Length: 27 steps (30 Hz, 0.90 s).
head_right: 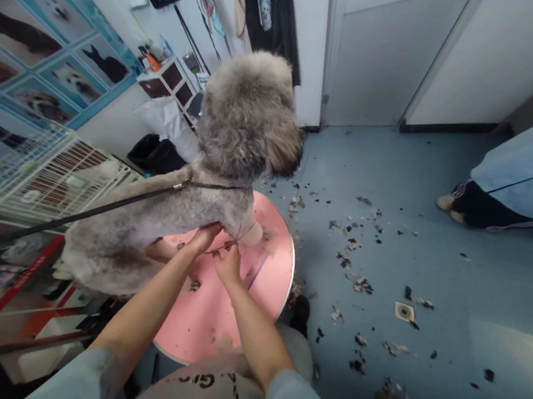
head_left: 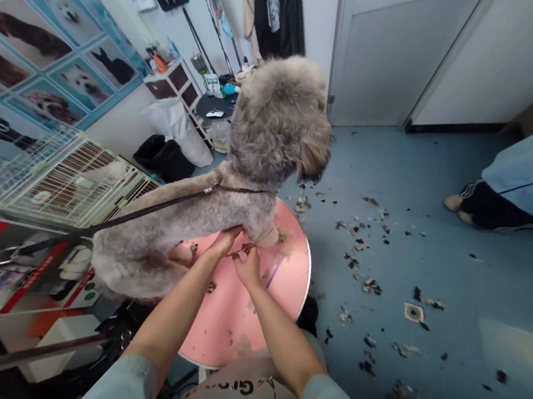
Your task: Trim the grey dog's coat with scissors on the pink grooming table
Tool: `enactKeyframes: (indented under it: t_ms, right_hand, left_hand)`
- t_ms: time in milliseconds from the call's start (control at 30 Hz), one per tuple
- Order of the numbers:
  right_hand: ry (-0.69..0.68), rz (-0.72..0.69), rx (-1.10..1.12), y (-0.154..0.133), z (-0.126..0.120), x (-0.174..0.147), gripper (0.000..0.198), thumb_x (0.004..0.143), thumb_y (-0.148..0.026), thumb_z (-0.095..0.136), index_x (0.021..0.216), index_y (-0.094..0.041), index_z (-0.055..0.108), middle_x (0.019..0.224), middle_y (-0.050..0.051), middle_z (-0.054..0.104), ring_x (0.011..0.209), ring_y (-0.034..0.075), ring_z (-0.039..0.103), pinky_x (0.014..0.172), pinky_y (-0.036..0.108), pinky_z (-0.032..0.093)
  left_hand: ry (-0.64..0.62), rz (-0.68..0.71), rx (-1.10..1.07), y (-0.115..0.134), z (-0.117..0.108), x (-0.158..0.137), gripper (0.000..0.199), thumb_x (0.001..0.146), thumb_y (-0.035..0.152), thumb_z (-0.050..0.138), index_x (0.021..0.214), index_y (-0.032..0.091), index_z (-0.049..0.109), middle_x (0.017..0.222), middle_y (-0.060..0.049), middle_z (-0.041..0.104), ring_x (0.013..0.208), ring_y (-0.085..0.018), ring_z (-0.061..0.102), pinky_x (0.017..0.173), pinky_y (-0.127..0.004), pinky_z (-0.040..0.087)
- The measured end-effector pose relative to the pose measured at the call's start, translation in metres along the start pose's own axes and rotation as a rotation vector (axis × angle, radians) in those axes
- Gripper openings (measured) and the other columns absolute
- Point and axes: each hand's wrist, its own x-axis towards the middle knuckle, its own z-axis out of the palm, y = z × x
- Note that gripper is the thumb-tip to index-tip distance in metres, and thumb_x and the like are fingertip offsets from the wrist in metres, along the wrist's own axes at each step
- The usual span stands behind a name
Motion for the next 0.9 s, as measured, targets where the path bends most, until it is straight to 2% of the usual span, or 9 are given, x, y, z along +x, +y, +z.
enactKeyframes:
  t_ms: [100, 233, 367, 500, 667, 800, 900]
  right_hand:
    - [0.034, -0.006, 0.009, -0.006, 0.007, 0.0, 0.018, 0.075, -0.017, 0.054, 0.092, -0.02, 0.051, 0.091, 0.006, 0.065, 0.086, 0.018, 0.065, 0.078, 0.032, 0.052]
    - [0.122, -0.032, -0.067, -0.01, 0.016, 0.003, 0.027, 0.071, -0.022, 0.062, 0.095, -0.02, 0.05, 0.096, 0.008, 0.065, 0.091, 0.021, 0.063, 0.082, 0.034, 0.051]
    - [0.112, -0.019, -0.082, -0.009, 0.023, 0.003, 0.016, 0.077, -0.017, 0.052, 0.093, -0.02, 0.049, 0.093, 0.008, 0.066, 0.089, 0.021, 0.065, 0.079, 0.033, 0.051]
    - [0.146, -0.014, -0.091, -0.008, 0.028, 0.002, 0.026, 0.074, -0.024, 0.06, 0.098, -0.02, 0.049, 0.098, 0.009, 0.064, 0.094, 0.023, 0.063, 0.083, 0.035, 0.05]
    - [0.115, -0.005, -0.059, -0.009, 0.03, 0.003, 0.018, 0.076, -0.016, 0.051, 0.093, -0.021, 0.049, 0.094, 0.007, 0.064, 0.088, 0.02, 0.063, 0.08, 0.033, 0.051]
    - [0.15, -0.014, -0.054, -0.011, 0.03, 0.003, 0.022, 0.073, -0.02, 0.057, 0.093, -0.021, 0.048, 0.093, 0.007, 0.064, 0.089, 0.021, 0.063, 0.08, 0.033, 0.051]
    - [0.138, -0.007, -0.055, -0.012, 0.028, 0.002, 0.016, 0.074, -0.017, 0.053, 0.089, -0.021, 0.048, 0.089, 0.006, 0.064, 0.084, 0.02, 0.063, 0.077, 0.032, 0.051]
  left_hand:
    - [-0.053, 0.042, 0.017, -0.004, -0.003, 0.003, 0.02, 0.072, 0.036, 0.052, 0.068, 0.018, 0.048, 0.073, -0.001, 0.052, 0.07, -0.014, 0.04, 0.072, -0.027, 0.035]
    - [-0.098, 0.074, 0.058, -0.01, -0.008, 0.007, 0.023, 0.074, 0.039, 0.052, 0.069, 0.017, 0.051, 0.077, -0.003, 0.056, 0.074, -0.015, 0.044, 0.076, -0.027, 0.037]
    - [-0.113, 0.092, 0.067, -0.014, -0.011, 0.01, 0.023, 0.075, 0.039, 0.051, 0.07, 0.016, 0.053, 0.077, -0.003, 0.058, 0.074, -0.016, 0.046, 0.077, -0.028, 0.039]
    - [-0.129, 0.092, 0.013, -0.018, -0.012, 0.012, 0.019, 0.075, 0.034, 0.054, 0.07, 0.016, 0.055, 0.078, -0.003, 0.059, 0.075, -0.015, 0.047, 0.077, -0.027, 0.039]
    - [-0.143, 0.107, 0.01, -0.019, -0.013, 0.013, 0.02, 0.074, 0.035, 0.054, 0.068, 0.017, 0.052, 0.074, -0.001, 0.055, 0.073, -0.014, 0.045, 0.075, -0.026, 0.037]
    - [-0.148, 0.105, 0.0, -0.019, -0.012, 0.013, 0.02, 0.074, 0.034, 0.054, 0.065, 0.017, 0.048, 0.071, 0.0, 0.052, 0.07, -0.013, 0.043, 0.073, -0.025, 0.036]
    - [-0.137, 0.104, -0.013, -0.019, -0.011, 0.014, 0.019, 0.072, 0.032, 0.055, 0.065, 0.018, 0.045, 0.069, 0.001, 0.048, 0.069, -0.012, 0.041, 0.07, -0.025, 0.035]
